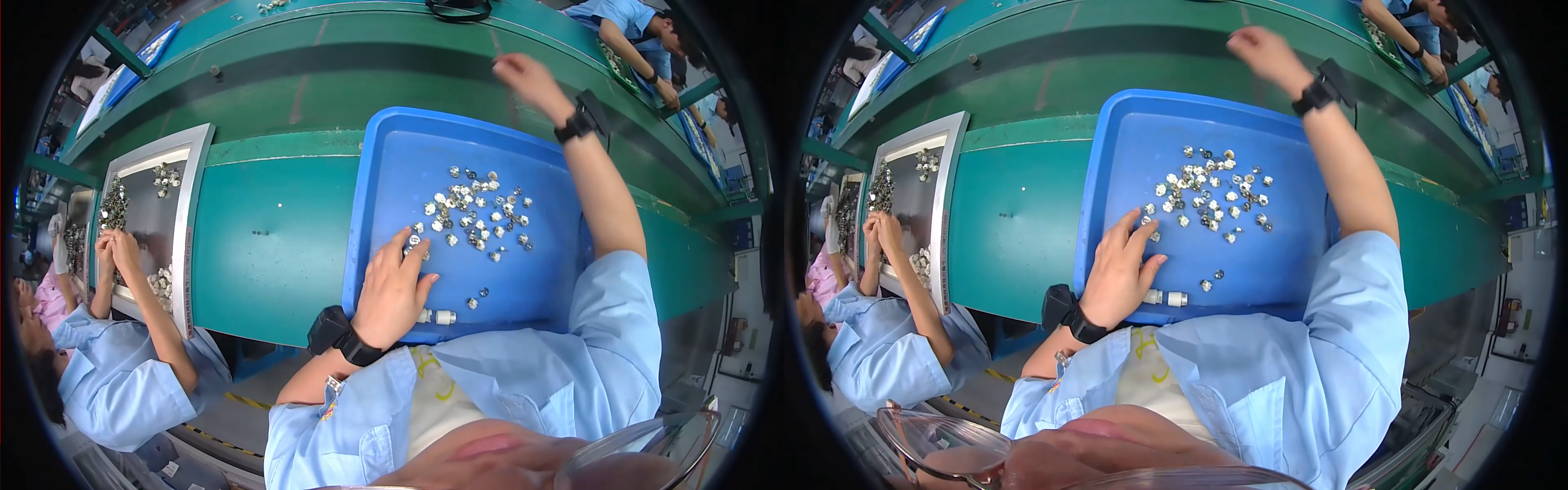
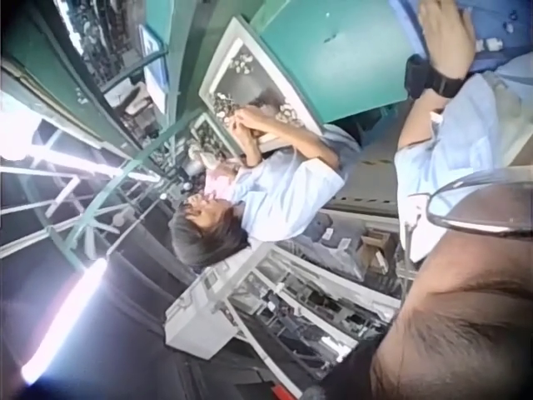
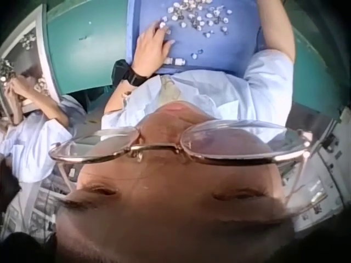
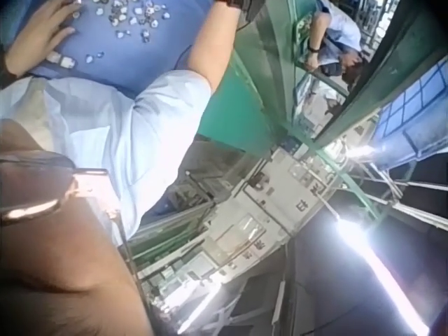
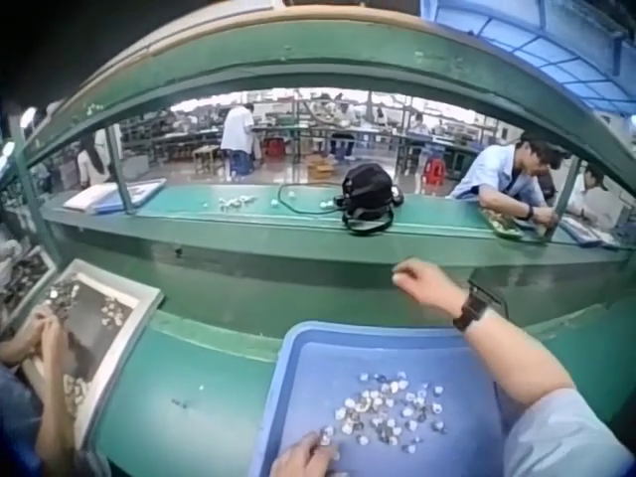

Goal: Assembling small plastic and metal components at a factory workbench.

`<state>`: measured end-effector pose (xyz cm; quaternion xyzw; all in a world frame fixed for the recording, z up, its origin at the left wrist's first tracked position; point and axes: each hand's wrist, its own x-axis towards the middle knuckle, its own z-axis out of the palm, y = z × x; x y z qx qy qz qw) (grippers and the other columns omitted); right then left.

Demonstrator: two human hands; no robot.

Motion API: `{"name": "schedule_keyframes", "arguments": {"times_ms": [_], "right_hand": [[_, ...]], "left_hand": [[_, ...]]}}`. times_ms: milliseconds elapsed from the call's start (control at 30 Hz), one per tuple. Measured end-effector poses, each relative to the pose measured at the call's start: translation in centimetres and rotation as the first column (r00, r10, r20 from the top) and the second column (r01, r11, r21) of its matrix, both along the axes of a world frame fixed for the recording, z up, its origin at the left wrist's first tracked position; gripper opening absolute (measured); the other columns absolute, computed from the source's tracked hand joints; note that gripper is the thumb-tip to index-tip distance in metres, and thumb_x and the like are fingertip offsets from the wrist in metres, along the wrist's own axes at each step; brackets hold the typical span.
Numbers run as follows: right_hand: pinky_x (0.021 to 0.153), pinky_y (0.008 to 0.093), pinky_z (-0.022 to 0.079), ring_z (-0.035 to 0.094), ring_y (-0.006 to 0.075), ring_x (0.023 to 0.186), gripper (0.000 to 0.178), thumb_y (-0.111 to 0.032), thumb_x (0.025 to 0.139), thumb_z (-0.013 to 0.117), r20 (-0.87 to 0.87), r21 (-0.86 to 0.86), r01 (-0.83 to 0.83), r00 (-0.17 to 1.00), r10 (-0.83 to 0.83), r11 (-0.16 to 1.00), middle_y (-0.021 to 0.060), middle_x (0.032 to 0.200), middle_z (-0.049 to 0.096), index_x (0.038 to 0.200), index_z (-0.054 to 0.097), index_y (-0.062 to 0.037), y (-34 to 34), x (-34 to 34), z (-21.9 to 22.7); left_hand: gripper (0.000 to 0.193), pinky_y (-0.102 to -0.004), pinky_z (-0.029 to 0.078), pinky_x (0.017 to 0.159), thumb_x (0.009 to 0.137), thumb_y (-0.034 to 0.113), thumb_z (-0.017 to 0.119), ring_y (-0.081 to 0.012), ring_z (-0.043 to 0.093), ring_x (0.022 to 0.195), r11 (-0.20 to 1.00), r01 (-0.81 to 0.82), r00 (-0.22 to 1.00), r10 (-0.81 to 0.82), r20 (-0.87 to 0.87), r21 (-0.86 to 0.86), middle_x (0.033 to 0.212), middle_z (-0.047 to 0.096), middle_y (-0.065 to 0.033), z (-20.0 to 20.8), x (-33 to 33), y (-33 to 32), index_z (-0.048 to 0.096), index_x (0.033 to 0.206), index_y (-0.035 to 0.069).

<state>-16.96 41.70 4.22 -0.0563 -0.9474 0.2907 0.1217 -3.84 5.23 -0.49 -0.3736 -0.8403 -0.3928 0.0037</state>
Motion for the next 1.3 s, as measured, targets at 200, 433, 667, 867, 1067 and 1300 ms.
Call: {"name": "schedule_keyframes", "arguments": {"times_ms": [200,433,667,867,1067,1300], "right_hand": [[0.076,0.0358,0.046,0.056,0.0298,0.088,0.031,-0.023,0.078,0.062,0.218,0.155,-0.575,0.813,0.539,0.804,0.0127,0.09,0.058,0.101,0.058,-0.0037,-14.9,13.7,0.4],[0.074,0.0376,0.045,0.054,0.0313,0.088,0.022,-0.015,0.074,0.063,0.158,0.217,-0.568,0.823,0.545,0.794,0.0126,0.091,0.056,0.093,0.059,-0.0035,-16.9,16.6,-3.3],[0.072,0.0301,0.047,0.057,0.0232,0.081,0.016,-0.002,0.079,0.056,-0.06,0.092,-0.424,0.901,0.43,0.901,0.0093,0.088,0.058,0.095,0.058,-0.0007,-15.9,17.0,-3.3],[0.074,0.0218,0.044,0.054,0.0081,0.083,0.021,-0.004,0.084,0.054,0.135,-0.542,-0.128,0.962,0.236,0.83,0.0033,0.094,0.06,0.104,0.058,-0.0017,-16.4,18.8,-1.9],[0.075,0.0201,0.043,0.053,0.0061,0.083,0.022,-0.004,0.084,0.054,0.023,-0.61,-0.165,0.974,0.226,0.775,0.0013,0.094,0.059,0.106,0.057,-0.0021,-16.6,20.0,-2.7],[0.066,0.0192,0.044,0.051,0.0045,0.072,0.019,-0.007,0.082,0.058,-0.071,-0.627,-0.237,0.966,0.249,0.742,-0.0004,0.081,0.058,0.101,0.06,-0.0028,-16.5,20.3,-3.6]], "left_hand": [[0.029,-0.0386,0.041,0.081,0.073,0.011,0.064,-0.0291,0.051,0.092,0.992,0.09,0.995,-0.093,-0.029,-0.083,0.097,0.054,-0.0121,-0.7,0.4,-0.5,0.056,0.1,0.004],[0.018,-0.0375,0.042,0.077,0.073,0.008,0.062,-0.0271,0.053,0.089,0.975,0.062,0.993,-0.082,-0.084,-0.215,0.091,0.057,-0.0091,-0.8,0.5,0.0,0.056,0.09,0.005],[0.019,-0.0363,0.046,0.068,0.076,0.005,0.06,-0.0286,0.057,0.078,0.99,0.002,0.998,-0.011,0.068,0.141,0.086,0.06,-0.0113,-1.2,-0.1,-0.1,0.056,0.095,0.003],[0.029,-0.0333,0.047,0.067,0.077,0.009,0.063,-0.0277,0.058,0.073,0.949,-0.006,0.942,-0.101,0.319,0.316,0.085,0.06,-0.012,-1.3,-0.4,-0.8,0.055,0.105,0.002],[0.026,-0.0343,0.045,0.074,0.075,0.011,0.065,-0.0267,0.057,0.083,0.971,-0.037,0.95,-0.04,0.309,0.237,0.088,0.061,-0.0102,-1.5,-0.1,-0.3,0.058,0.099,0.003],[0.025,-0.0368,0.041,0.073,0.07,0.019,0.07,-0.026,0.055,0.084,0.979,-0.065,0.99,0.039,-0.135,-0.193,0.082,0.06,-0.0075,0.4,1.1,-2.0,0.062,0.09,0.006]]}}
